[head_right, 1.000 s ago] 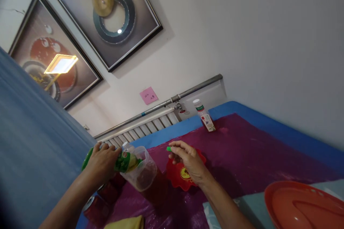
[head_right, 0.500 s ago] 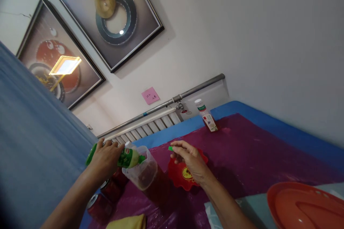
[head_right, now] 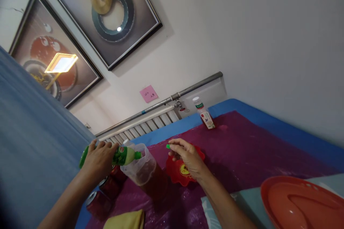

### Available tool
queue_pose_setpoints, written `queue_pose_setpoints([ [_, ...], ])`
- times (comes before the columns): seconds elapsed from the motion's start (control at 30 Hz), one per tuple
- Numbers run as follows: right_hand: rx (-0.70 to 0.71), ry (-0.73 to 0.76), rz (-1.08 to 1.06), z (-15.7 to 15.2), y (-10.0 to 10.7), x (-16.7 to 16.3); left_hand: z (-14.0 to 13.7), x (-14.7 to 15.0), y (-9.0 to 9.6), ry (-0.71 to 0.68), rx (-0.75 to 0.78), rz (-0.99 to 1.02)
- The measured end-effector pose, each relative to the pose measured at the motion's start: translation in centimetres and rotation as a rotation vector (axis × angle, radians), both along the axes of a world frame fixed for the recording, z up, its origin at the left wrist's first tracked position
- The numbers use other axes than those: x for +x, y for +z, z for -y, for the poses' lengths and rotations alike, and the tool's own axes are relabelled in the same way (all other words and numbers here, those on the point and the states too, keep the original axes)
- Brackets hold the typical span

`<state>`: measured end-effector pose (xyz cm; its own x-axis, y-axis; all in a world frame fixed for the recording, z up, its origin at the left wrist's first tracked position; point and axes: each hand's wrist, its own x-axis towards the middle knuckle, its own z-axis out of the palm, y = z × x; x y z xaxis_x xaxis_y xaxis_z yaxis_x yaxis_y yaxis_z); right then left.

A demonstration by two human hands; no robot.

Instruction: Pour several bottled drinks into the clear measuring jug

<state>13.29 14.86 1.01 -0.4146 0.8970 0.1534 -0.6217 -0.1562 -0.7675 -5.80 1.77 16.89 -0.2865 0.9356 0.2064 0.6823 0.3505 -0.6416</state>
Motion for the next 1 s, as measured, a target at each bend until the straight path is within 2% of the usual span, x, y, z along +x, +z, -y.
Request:
queue_pose_setpoints([
  [0.13, -0.007, -0.004, 0.005, 0.1, 0.1, 0.1, 0.5, -0.6, -0.3, 0.048, 0.086, 0.022],
  [0.23, -0.016, -0.008, 0.004, 0.1, 0.1, 0.0, 1.6, -1.1, -0.8, 0.083, 0.208, 0.172],
  [0.33, -0.016, -0.016, 0.003, 0.1, 0.0, -0.1, 3.3, -1.0, -1.8, 0.078, 0.387, 0.496],
  [0.43, -0.018, -0.012, -0.014, 0.1, -0.1, -0.3, 4.7, -0.1, -4.0, 0.047, 0.483, 0.904],
  [0.53, -0.004, 0.005, -0.055, 0.3, -0.2, -0.5, 4.7, 1.1, -7.6, -0.085, 0.426, 1.407],
  [0.6, 0.014, 0.027, -0.087, 0.6, -0.1, -0.6, 3.9, 1.8, -10.4, -0.14, 0.355, 1.645],
  [0.7, 0.001, 0.06, -0.143, 1.0, -0.1, -0.9, 2.2, 2.8, -14.1, -0.145, 0.336, 1.773],
  [0.77, -0.003, 0.072, -0.163, 1.1, -0.1, -1.0, 1.4, 3.2, -15.8, -0.15, 0.369, 1.822],
  [0.87, 0.039, 0.056, -0.134, 1.1, -0.2, -1.2, 0.7, 3.4, -17.0, -0.154, 0.353, 1.901],
  [1.0, 0.131, 0.017, -0.07, 1.0, -0.1, -1.1, 0.6, 3.3, -17.1, -0.151, 0.331, 1.955],
])
